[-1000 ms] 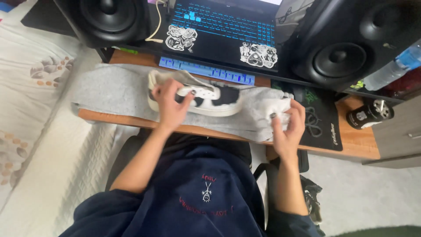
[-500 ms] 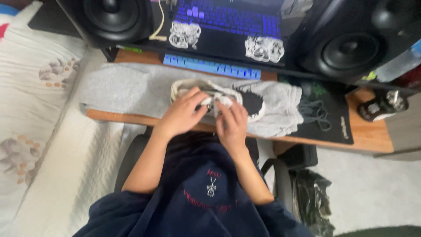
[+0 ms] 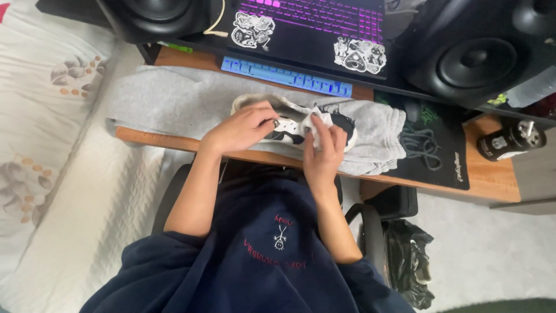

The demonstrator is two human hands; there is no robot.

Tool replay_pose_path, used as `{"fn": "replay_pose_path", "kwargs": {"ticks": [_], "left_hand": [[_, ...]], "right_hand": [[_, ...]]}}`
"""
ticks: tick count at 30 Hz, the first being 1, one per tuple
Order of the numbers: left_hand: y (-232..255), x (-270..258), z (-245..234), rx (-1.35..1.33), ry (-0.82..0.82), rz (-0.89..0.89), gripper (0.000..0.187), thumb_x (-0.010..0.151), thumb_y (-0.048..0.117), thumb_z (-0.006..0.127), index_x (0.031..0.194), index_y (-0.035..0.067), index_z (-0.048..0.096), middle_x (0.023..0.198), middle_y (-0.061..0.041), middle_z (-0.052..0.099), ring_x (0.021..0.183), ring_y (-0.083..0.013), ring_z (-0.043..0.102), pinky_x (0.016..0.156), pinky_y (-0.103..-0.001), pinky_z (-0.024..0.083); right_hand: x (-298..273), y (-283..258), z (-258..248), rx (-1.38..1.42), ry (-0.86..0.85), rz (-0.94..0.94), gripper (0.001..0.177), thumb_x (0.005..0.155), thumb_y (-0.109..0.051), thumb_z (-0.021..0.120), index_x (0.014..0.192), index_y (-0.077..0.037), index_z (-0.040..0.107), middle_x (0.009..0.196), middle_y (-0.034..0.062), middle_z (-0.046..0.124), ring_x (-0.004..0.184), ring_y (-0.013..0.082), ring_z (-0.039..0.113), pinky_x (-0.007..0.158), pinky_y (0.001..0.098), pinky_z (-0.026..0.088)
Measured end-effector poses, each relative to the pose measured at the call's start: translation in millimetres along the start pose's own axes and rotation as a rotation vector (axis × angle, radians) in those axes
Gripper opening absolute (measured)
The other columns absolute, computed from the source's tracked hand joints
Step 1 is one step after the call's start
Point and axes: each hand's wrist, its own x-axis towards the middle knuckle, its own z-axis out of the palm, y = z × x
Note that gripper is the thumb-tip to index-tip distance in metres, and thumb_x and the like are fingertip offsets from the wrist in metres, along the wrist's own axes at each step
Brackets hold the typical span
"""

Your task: Cleaning a sneaker by scrubbing the midsole with a tool and wiping it with a cloth.

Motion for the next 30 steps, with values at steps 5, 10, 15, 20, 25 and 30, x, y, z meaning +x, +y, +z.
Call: {"fn": "replay_pose_path", "kwargs": {"ticks": [5,10,15,20,25,30], "left_hand": [[0,1,-2,-0.042,-0.05,-0.032,0.027,0.102,0.013,0.045,0.093,0.0,0.067,0.095,-0.012,0.063,0.091,-0.029,0.063,0.084,-0.042,0.051],[5,-4,-6,-0.1,-0.049,-0.027,0.03,0.101,0.008,0.044,0.109,-0.005,0.069,0.102,-0.018,0.066,0.097,-0.0333,0.064,0.087,-0.046,0.051],[4,-3,-4,-0.143,-0.048,-0.064,0.029,0.101,0.007,0.046,0.118,-0.005,0.067,0.107,-0.025,0.068,0.099,-0.0372,0.068,0.087,-0.047,0.053],[12,-7,-4,-0.148,0.009,-0.089,0.027,0.101,0.007,0.05,0.12,-0.001,0.067,0.108,-0.022,0.071,0.099,-0.0341,0.07,0.084,-0.045,0.056],[-1,-3,3,-0.145,0.02,-0.091,0.026,0.102,0.007,0.05,0.119,0.001,0.068,0.106,-0.02,0.072,0.096,-0.0333,0.071,0.082,-0.044,0.057],[7,-7,1,-0.174,0.057,-0.069,0.028,0.1,0.004,0.05,0.119,-0.003,0.069,0.096,-0.023,0.072,0.089,-0.036,0.071,0.081,-0.046,0.057]], "right_hand": [[5,-39,6,0.1,-0.07,0.01,0.046,0.078,0.012,0.074,0.117,-0.011,0.076,0.095,0.0028,0.058,0.091,0.0254,0.062,0.089,0.039,0.053],[22,-17,-11,0.079,-0.036,0.057,0.042,0.081,0.01,0.074,0.118,-0.01,0.073,0.099,0.0048,0.063,0.095,0.0276,0.063,0.086,0.0411,0.053],[18,-36,1,0.07,-0.052,0.082,0.039,0.081,0.007,0.076,0.116,-0.011,0.073,0.1,0.0063,0.062,0.094,0.0304,0.062,0.084,0.0446,0.053],[40,-39,-4,0.113,-0.01,0.044,0.037,0.083,0.01,0.074,0.113,-0.011,0.073,0.097,0.0028,0.06,0.093,0.0254,0.065,0.086,0.0393,0.056],[19,-43,7,0.105,-0.076,0.028,0.038,0.08,0.008,0.076,0.113,-0.011,0.074,0.094,0.0071,0.059,0.089,0.031,0.065,0.081,0.0429,0.056],[26,-38,4,0.093,-0.041,0.054,0.038,0.08,0.009,0.075,0.112,-0.012,0.074,0.095,0.0051,0.058,0.088,0.0257,0.064,0.081,0.0394,0.056]]}}
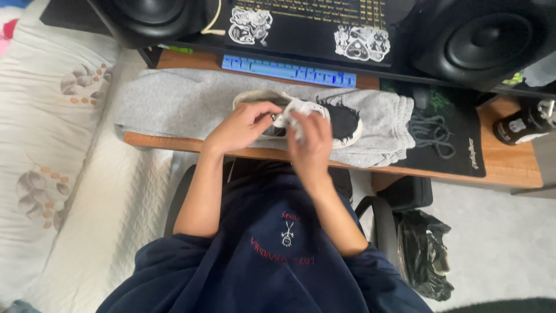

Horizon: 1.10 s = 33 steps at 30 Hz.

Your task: Cleaning a sneaker by scrubbing the midsole with a tool and wiping it with a cloth.

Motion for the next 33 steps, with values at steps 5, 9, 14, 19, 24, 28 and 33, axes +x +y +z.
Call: {"fn": "replay_pose_path", "kwargs": {"ticks": [5,9,14,19,24,28,33], "left_hand": [[-20,2,5,0.0,-0.003,0.01,0.036,0.088,0.006,0.053,0.119,0.003,0.072,0.079,-0.015,0.065,0.079,-0.0259,0.065,0.074,-0.043,0.056],[-3,-1,4,-0.036,-0.039,0.019,0.045,0.077,-0.005,0.062,0.122,-0.006,0.068,0.106,-0.028,0.071,0.103,-0.0412,0.071,0.094,-0.048,0.056],[-7,2,3,-0.05,-0.065,-0.001,0.047,0.083,-0.007,0.066,0.13,-0.006,0.063,0.119,-0.029,0.069,0.115,-0.0438,0.066,0.101,-0.051,0.053],[5,2,1,-0.026,-0.074,0.013,0.052,0.084,-0.009,0.066,0.135,-0.001,0.06,0.124,-0.029,0.068,0.121,-0.0441,0.062,0.103,-0.052,0.051],[11,4,-2,-0.023,-0.09,-0.032,0.058,0.086,-0.01,0.064,0.142,0.003,0.057,0.129,-0.03,0.064,0.127,-0.045,0.057,0.108,-0.051,0.047],[17,-1,-7,-0.02,-0.132,-0.037,0.062,0.083,-0.014,0.063,0.143,0.0,0.055,0.131,-0.037,0.06,0.129,-0.0516,0.052,0.109,-0.055,0.045],[10,-1,-6,-0.034,-0.163,-0.075,0.076,0.078,-0.023,0.057,0.149,0.004,0.05,0.145,-0.03,0.053,0.138,-0.0456,0.045,0.113,-0.05,0.04]], "right_hand": [[4,0,-5,-0.019,-0.031,-0.051,0.037,0.078,0.008,0.076,0.112,-0.008,0.073,0.095,0.0106,0.059,0.089,0.0355,0.064,0.079,0.0476,0.055],[-2,-5,-5,-0.067,-0.019,-0.012,0.038,0.077,0.009,0.075,0.111,-0.008,0.074,0.093,0.0108,0.059,0.088,0.0349,0.062,0.08,0.0464,0.054],[1,-1,-4,-0.041,0.003,-0.064,0.037,0.078,0.006,0.077,0.111,-0.011,0.075,0.095,0.0077,0.061,0.087,0.0301,0.064,0.078,0.0429,0.056],[-21,-7,7,-0.046,-0.028,-0.107,0.039,0.078,0.006,0.075,0.113,-0.011,0.076,0.095,0.0071,0.062,0.088,0.0294,0.065,0.081,0.0409,0.057],[-23,13,4,-0.067,0.03,-0.144,0.038,0.077,0.008,0.075,0.111,-0.009,0.076,0.093,0.0095,0.061,0.089,0.0319,0.065,0.08,0.0437,0.056],[-28,5,6,-0.089,0.015,-0.129,0.04,0.078,0.01,0.073,0.111,-0.011,0.076,0.095,0.0076,0.063,0.089,0.0291,0.065,0.082,0.0413,0.056],[-18,10,-1,-0.067,0.003,-0.099,0.037,0.079,0.007,0.075,0.112,-0.009,0.075,0.092,0.0092,0.06,0.087,0.0313,0.064,0.079,0.0448,0.056]]}}
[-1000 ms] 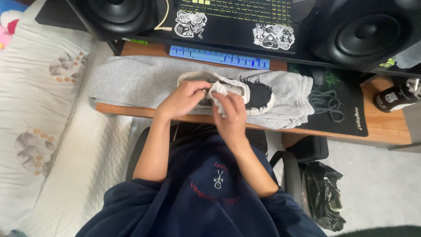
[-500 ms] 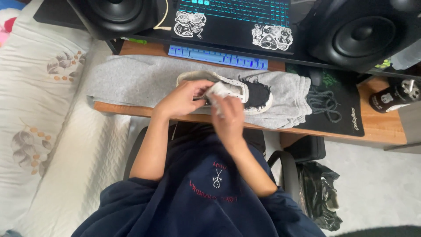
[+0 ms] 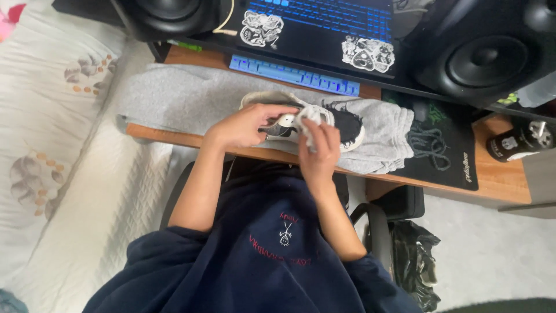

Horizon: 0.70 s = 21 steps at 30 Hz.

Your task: Cleaning a sneaker by scrubbing the midsole with a tool and wiping it with a cloth.

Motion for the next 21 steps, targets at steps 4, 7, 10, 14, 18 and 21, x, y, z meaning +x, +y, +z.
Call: {"fn": "replay_pose_path", "kwargs": {"ticks": [4,7,10,14,18,21], "left_hand": [[20,-12,-7,0.009,-0.042,0.024,0.077,0.079,-0.023,0.049,0.15,0.006,0.049,0.147,-0.028,0.052,0.14,-0.0455,0.043,0.114,-0.05,0.041],[-4,-3,-8,-0.014,-0.065,0.047,0.073,0.082,-0.02,0.043,0.151,0.003,0.046,0.147,-0.031,0.05,0.139,-0.0481,0.042,0.113,-0.054,0.041],[7,-8,-9,-0.005,-0.048,0.012,0.069,0.087,-0.014,0.039,0.153,0.005,0.045,0.148,-0.028,0.051,0.139,-0.0441,0.045,0.115,-0.053,0.038],[27,-13,-12,0.065,-0.048,0.018,0.062,0.089,-0.006,0.036,0.149,0.004,0.049,0.142,-0.029,0.056,0.135,-0.044,0.05,0.114,-0.055,0.039],[25,-13,-9,0.073,-0.009,0.027,0.06,0.089,-0.002,0.036,0.146,0.006,0.054,0.136,-0.029,0.061,0.132,-0.0425,0.054,0.112,-0.054,0.042],[13,-9,-5,0.071,0.021,-0.031,0.055,0.094,0.002,0.036,0.145,0.006,0.057,0.132,-0.028,0.065,0.133,-0.0408,0.054,0.113,-0.054,0.039]], "right_hand": [[-13,-16,14,0.002,-0.01,-0.072,0.036,0.078,0.007,0.077,0.11,-0.01,0.077,0.095,0.0086,0.063,0.09,0.0298,0.067,0.08,0.0422,0.057],[-19,-6,20,0.036,-0.017,-0.099,0.033,0.077,0.006,0.078,0.106,-0.009,0.078,0.093,0.0096,0.065,0.089,0.0313,0.068,0.08,0.0429,0.058],[-9,1,11,0.013,0.023,-0.062,0.034,0.079,0.007,0.076,0.109,-0.008,0.077,0.096,0.01,0.064,0.091,0.0313,0.067,0.08,0.0436,0.057],[-34,-11,26,0.014,-0.004,-0.167,0.028,0.077,0.005,0.079,0.103,-0.007,0.077,0.092,0.0117,0.065,0.088,0.0333,0.069,0.076,0.0446,0.057],[-26,2,20,0.067,-0.004,-0.18,0.029,0.077,0.006,0.079,0.103,-0.006,0.077,0.093,0.0131,0.068,0.087,0.0349,0.069,0.077,0.0451,0.057],[-17,8,12,-0.086,0.087,-0.095,0.028,0.081,0.003,0.078,0.106,-0.008,0.077,0.098,0.0103,0.064,0.092,0.0316,0.066,0.081,0.0439,0.055]]}}
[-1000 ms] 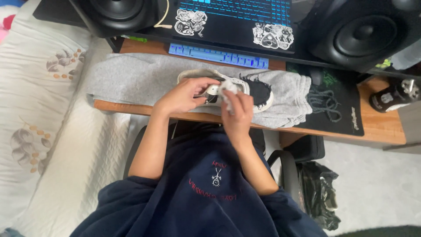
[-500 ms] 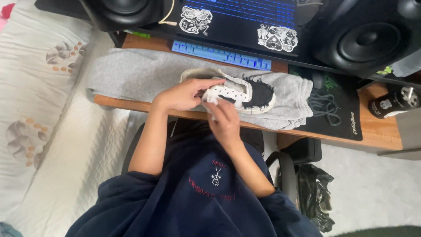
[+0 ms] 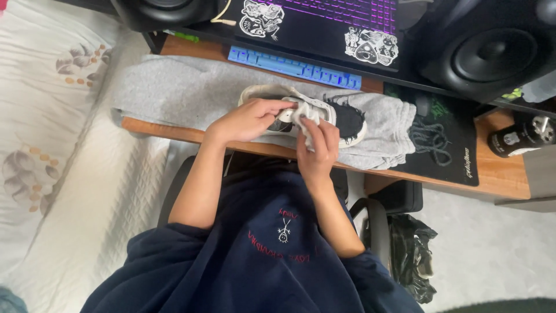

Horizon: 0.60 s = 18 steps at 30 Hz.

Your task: Cleaning a sneaker by scrubbing the midsole with a tool and wiping it with a cloth.

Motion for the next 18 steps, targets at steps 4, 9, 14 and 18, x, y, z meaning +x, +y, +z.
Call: {"fn": "replay_pose_path", "kwargs": {"ticks": [4,9,14,18], "left_hand": [[-4,9,-1,0.04,-0.007,0.088,0.051,0.093,0.001,0.04,0.14,-0.002,0.059,0.13,-0.031,0.064,0.13,-0.0436,0.055,0.11,-0.054,0.042],[-18,14,5,0.043,0.008,0.059,0.051,0.092,0.001,0.04,0.139,-0.001,0.06,0.131,-0.028,0.065,0.131,-0.0405,0.056,0.11,-0.052,0.043],[-9,11,6,0.015,-0.013,0.015,0.05,0.093,0.003,0.041,0.138,-0.003,0.06,0.128,-0.028,0.066,0.129,-0.0421,0.057,0.108,-0.055,0.044],[-18,11,8,0.06,-0.003,0.065,0.05,0.091,0.004,0.041,0.137,-0.003,0.06,0.124,-0.029,0.068,0.126,-0.0423,0.059,0.103,-0.054,0.049]], "right_hand": [[7,-22,2,0.131,-0.079,0.004,0.034,0.078,0.008,0.076,0.109,-0.007,0.076,0.097,0.0101,0.065,0.093,0.0325,0.068,0.082,0.0443,0.056],[18,-12,-7,0.208,-0.162,0.015,0.037,0.079,0.008,0.073,0.111,-0.009,0.077,0.094,0.0093,0.065,0.093,0.0334,0.068,0.08,0.0452,0.057],[23,-8,-13,0.104,-0.042,0.069,0.038,0.08,0.012,0.07,0.114,-0.005,0.074,0.094,0.011,0.063,0.089,0.0333,0.064,0.082,0.0456,0.053],[16,-22,-13,0.117,-0.124,0.056,0.04,0.078,0.011,0.071,0.111,-0.009,0.076,0.095,0.0065,0.065,0.09,0.0282,0.064,0.084,0.0415,0.056]]}}
